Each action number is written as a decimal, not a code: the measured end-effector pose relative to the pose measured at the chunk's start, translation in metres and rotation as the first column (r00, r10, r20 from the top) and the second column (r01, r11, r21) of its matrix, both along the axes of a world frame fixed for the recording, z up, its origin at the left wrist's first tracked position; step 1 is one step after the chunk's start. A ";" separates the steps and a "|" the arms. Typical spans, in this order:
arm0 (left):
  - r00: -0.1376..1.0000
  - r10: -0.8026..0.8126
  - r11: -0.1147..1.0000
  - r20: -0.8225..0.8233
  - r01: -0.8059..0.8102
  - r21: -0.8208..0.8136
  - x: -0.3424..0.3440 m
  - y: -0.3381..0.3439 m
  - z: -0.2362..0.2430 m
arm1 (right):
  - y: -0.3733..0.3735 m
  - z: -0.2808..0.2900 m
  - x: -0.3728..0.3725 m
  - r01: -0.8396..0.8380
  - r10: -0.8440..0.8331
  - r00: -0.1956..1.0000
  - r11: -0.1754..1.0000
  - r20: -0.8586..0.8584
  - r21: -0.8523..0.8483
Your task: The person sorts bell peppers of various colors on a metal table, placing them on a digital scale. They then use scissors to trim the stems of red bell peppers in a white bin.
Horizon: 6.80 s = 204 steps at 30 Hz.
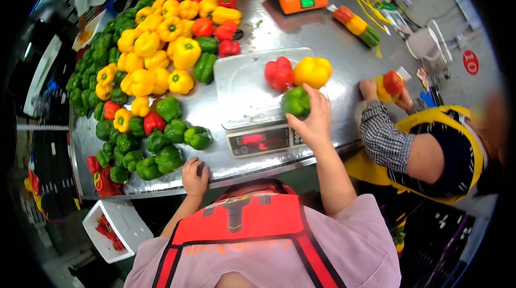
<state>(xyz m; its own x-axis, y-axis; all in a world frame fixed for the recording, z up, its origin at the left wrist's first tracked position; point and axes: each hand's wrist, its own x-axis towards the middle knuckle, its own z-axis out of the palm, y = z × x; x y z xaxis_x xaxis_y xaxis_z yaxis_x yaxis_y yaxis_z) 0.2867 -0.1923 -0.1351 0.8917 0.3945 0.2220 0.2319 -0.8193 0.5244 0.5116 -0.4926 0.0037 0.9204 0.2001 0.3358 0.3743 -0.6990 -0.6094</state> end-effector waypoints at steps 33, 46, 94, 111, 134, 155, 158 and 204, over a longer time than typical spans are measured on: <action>1.000 0.011 0.999 0.017 -0.011 -0.030 -0.005 0.006 -0.012 | -0.021 -0.042 -0.055 0.170 -0.100 0.980 0.876 -0.174 0.451; 0.998 0.054 0.989 0.042 -0.048 -0.140 -0.008 0.003 0.003 | 0.041 0.000 -0.014 0.073 -0.016 0.986 0.936 -0.163 0.345; 0.918 0.375 0.853 0.126 -0.289 -0.434 -0.070 0.036 -0.009 | 0.311 -0.083 0.251 -0.382 0.181 0.861 0.848 -0.476 -0.368; 0.970 0.199 0.785 0.136 -0.075 -0.616 -0.045 0.012 0.036 | 0.006 0.048 0.010 -0.105 0.200 0.918 0.955 -0.342 0.277; 0.985 0.118 0.688 0.128 0.012 -0.725 0.014 -0.027 -0.004 | -0.055 -0.025 -0.029 0.152 -0.126 0.974 0.980 -0.189 0.128; 0.993 0.111 0.815 0.035 -0.071 -0.575 0.018 -0.030 0.002 | -0.064 -0.088 -0.105 0.100 -0.035 0.937 0.980 -0.347 0.172; 0.991 0.133 0.858 -0.019 -0.125 -0.498 0.021 -0.033 0.013 | -0.069 -0.074 -0.090 0.148 -0.105 0.957 0.978 -0.270 0.145; 0.999 -0.035 0.985 0.016 0.037 -0.170 0.010 -0.014 0.012 | -0.039 -0.018 0.107 -0.057 0.058 0.998 0.997 -0.030 0.054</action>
